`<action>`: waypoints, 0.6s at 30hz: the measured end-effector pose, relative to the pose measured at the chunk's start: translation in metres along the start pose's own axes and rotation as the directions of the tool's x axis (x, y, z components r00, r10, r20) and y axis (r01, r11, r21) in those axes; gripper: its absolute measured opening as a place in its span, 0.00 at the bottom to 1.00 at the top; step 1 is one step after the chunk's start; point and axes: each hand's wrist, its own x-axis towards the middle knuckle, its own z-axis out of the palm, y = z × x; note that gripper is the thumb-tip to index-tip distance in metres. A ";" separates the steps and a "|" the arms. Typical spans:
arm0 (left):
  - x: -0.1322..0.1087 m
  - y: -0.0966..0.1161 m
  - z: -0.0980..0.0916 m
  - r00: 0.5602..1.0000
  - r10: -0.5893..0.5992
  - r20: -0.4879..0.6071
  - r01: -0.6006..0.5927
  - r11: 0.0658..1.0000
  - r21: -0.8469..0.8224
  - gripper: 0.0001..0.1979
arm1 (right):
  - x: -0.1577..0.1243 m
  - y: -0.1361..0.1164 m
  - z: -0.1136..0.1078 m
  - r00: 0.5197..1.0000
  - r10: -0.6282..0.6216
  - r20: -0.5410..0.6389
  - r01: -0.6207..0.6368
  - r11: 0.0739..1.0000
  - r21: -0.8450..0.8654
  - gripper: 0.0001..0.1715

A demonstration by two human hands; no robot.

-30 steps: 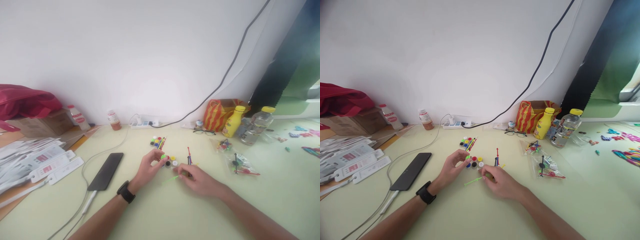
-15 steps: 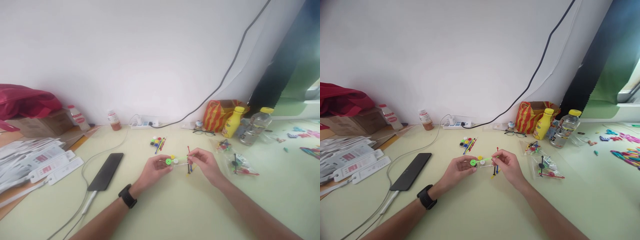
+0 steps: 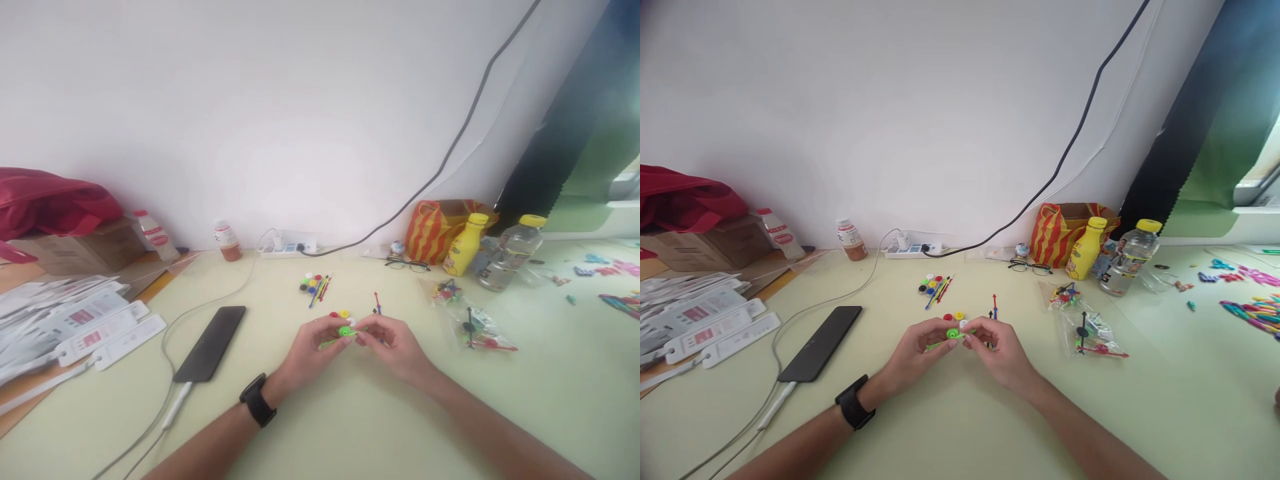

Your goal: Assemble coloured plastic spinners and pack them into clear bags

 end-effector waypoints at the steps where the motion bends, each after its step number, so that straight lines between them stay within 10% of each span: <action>1: 0.000 -0.002 -0.001 1.000 0.017 -0.002 -0.017 1.000 0.020 0.15 | 0.000 0.000 -0.001 1.000 -0.015 -0.004 0.015 0.999 -0.034 0.12; 10: -0.004 -0.008 -0.009 0.975 0.220 -0.021 -0.194 0.899 0.393 0.11 | 0.001 -0.003 -0.006 0.986 -0.159 0.051 0.167 0.949 -0.266 0.12; 18: -0.006 -0.004 -0.007 0.974 0.228 0.002 -0.212 0.902 0.377 0.11 | 0.004 -0.011 -0.009 0.991 0.081 0.104 -0.089 0.993 0.081 0.18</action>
